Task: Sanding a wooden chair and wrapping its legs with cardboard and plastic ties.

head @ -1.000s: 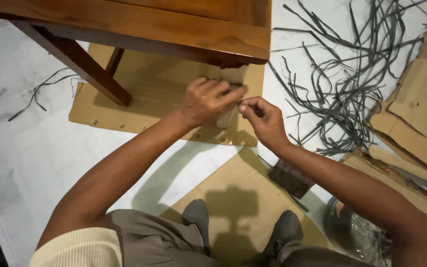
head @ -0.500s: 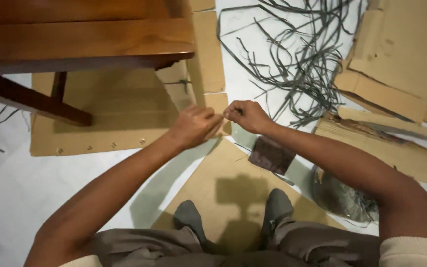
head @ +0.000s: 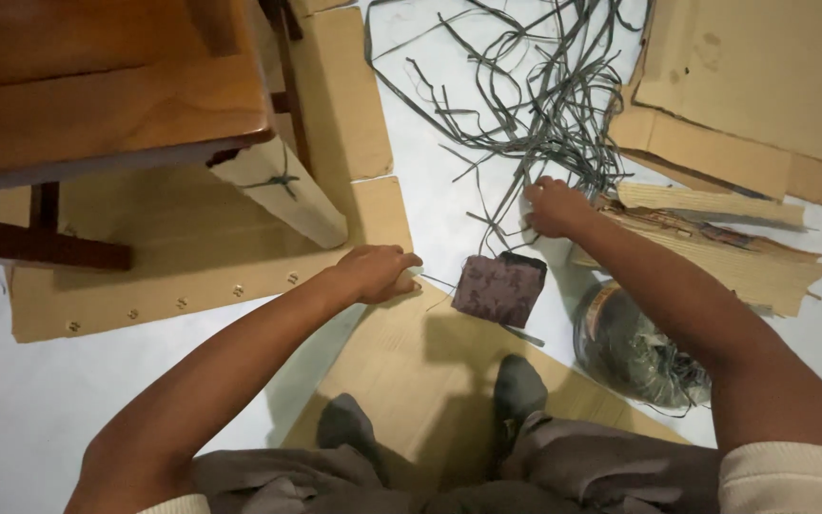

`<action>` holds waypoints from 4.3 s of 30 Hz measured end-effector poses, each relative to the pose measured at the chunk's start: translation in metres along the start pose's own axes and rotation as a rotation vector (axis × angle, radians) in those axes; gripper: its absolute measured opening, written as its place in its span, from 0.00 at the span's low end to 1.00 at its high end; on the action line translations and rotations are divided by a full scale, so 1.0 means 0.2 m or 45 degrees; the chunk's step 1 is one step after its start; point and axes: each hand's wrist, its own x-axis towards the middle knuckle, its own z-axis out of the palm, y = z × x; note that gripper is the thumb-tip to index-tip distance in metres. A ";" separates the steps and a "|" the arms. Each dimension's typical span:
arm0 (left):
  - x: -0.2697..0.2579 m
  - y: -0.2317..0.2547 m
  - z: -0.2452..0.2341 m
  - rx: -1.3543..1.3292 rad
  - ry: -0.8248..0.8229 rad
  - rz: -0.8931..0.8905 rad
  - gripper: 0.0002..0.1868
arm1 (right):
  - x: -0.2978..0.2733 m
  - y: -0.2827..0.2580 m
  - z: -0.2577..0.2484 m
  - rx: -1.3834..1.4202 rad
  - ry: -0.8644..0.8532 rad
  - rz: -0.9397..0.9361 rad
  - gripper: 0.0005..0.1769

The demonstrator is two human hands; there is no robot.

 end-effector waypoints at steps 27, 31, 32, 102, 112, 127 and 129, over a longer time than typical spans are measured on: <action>-0.03 0.00 -0.07 -0.161 0.037 -0.016 0.25 | 0.01 0.15 -0.21 0.607 0.170 0.102 0.12; -0.01 -0.03 -0.02 -0.143 0.042 -0.030 0.25 | 0.04 0.16 -0.11 0.353 0.020 0.087 0.15; -0.01 -0.03 -0.01 -0.122 0.037 -0.013 0.24 | 0.05 0.15 -0.10 0.264 0.039 0.094 0.14; -0.73 -0.33 -0.11 -0.461 0.820 -0.519 0.14 | 0.18 -0.91 -0.68 0.724 0.272 -0.147 0.12; -0.72 -0.39 -0.40 -0.607 1.431 -0.544 0.22 | 0.33 -1.25 -0.78 1.319 0.590 -0.295 0.10; -0.57 -0.61 -0.37 -0.511 1.282 -0.302 0.11 | 0.06 -1.55 -1.01 1.641 0.313 -0.629 0.07; -0.53 -0.66 -0.28 -0.661 1.475 -0.207 0.09 | 0.13 -1.49 -0.94 1.604 0.327 -0.597 0.09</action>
